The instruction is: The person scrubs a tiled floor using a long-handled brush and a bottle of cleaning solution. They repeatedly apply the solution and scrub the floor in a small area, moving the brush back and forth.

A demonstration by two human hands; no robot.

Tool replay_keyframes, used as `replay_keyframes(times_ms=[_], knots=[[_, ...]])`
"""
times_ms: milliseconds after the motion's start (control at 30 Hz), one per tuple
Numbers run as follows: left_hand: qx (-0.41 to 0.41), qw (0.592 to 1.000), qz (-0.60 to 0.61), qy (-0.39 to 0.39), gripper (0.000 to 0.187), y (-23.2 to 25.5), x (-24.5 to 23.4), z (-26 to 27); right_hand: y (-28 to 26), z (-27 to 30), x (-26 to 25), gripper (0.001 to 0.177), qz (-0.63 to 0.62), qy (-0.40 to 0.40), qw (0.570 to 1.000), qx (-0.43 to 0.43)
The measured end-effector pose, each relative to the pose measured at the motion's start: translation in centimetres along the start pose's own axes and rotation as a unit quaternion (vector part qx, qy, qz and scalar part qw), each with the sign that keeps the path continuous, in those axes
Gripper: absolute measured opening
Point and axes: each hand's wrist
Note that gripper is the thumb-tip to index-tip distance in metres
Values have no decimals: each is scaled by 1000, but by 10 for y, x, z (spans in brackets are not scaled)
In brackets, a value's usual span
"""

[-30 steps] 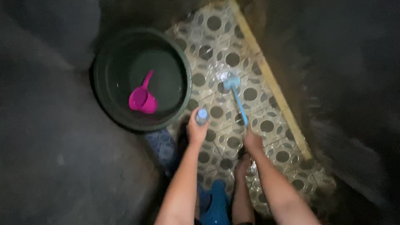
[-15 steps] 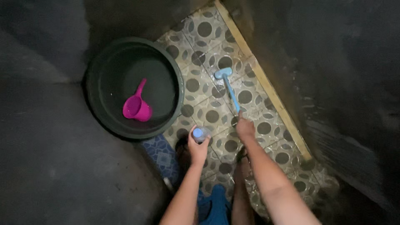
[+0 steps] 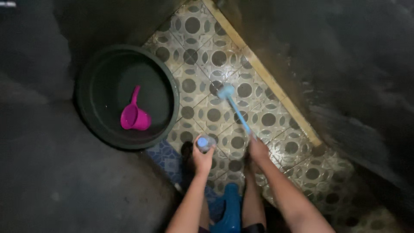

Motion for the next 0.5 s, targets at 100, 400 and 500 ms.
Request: replay_keyframes(times_ms=[100, 400, 500], knots=[[-22, 998, 55, -15, 67, 4, -7, 6, -47, -49, 10, 47, 24, -15, 999, -16], [-29, 999, 26, -34, 64, 37, -39, 10, 50, 88, -23, 73, 70, -98, 992, 43], [-19, 998, -33, -46, 63, 38, -45, 22, 42, 90, -17, 79, 79, -111, 990, 23]])
Point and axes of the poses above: each hand's wrist, its own z-axis away from the middle knuckle, its own x-axis out of the palm, y = z × x, and after that the axes turned 4 degrees about z, right-handed
